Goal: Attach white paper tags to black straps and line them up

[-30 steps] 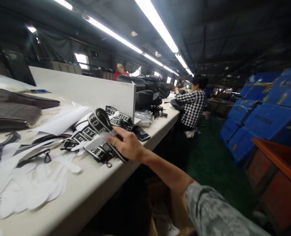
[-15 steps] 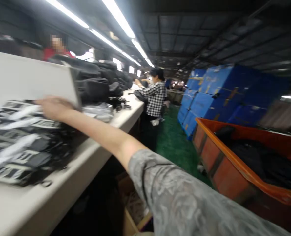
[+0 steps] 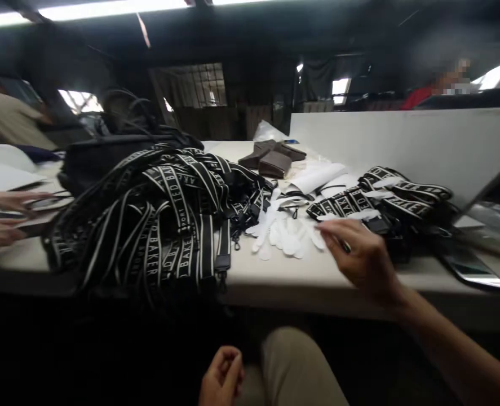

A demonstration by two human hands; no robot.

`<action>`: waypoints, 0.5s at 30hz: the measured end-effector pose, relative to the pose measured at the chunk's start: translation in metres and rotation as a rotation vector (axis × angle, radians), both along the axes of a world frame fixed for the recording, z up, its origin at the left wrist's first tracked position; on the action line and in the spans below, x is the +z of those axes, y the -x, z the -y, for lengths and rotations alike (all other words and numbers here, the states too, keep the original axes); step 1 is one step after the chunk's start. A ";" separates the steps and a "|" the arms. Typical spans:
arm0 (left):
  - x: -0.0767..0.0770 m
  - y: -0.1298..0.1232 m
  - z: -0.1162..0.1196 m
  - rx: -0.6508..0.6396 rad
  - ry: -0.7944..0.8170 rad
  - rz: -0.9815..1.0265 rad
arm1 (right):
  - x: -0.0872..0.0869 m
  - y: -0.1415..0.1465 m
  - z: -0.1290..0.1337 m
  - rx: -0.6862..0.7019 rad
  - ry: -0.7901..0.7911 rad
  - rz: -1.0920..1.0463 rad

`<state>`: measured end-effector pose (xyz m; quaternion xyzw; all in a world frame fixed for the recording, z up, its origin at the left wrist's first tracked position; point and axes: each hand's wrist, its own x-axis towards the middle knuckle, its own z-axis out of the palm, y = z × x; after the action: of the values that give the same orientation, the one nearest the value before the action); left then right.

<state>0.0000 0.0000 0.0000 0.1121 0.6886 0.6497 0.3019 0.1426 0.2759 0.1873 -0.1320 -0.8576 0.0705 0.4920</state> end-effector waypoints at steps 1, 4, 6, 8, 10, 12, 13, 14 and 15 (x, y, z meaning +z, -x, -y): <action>0.006 0.007 0.004 0.024 -0.006 -0.055 | -0.021 0.007 0.024 0.116 0.073 -0.005; 0.039 0.042 0.016 0.036 0.013 -0.283 | -0.089 0.033 0.083 0.342 0.326 0.062; 0.070 0.073 0.021 0.039 0.052 -0.461 | -0.136 0.050 0.108 0.402 0.447 0.125; 0.103 0.104 0.019 0.077 0.083 -0.671 | -0.180 0.064 0.123 0.348 0.462 0.245; 0.134 0.133 0.010 0.118 0.088 -0.949 | -0.215 0.073 0.131 0.254 0.315 0.389; 0.160 0.159 -0.008 0.110 0.119 -1.229 | -0.233 0.076 0.135 0.202 0.204 0.473; 0.170 0.170 -0.020 0.091 0.144 -1.334 | -0.236 0.076 0.135 0.198 0.190 0.493; 0.178 0.180 -0.034 0.077 0.175 -1.416 | -0.235 0.075 0.136 0.199 0.203 0.506; 0.184 0.189 -0.048 0.078 0.216 -1.480 | -0.233 0.074 0.135 0.202 0.223 0.515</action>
<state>-0.1892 0.0479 0.1839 0.4651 0.7752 0.3436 -0.2543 0.0685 0.1406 -0.0452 -0.1129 -0.9499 0.1771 0.2314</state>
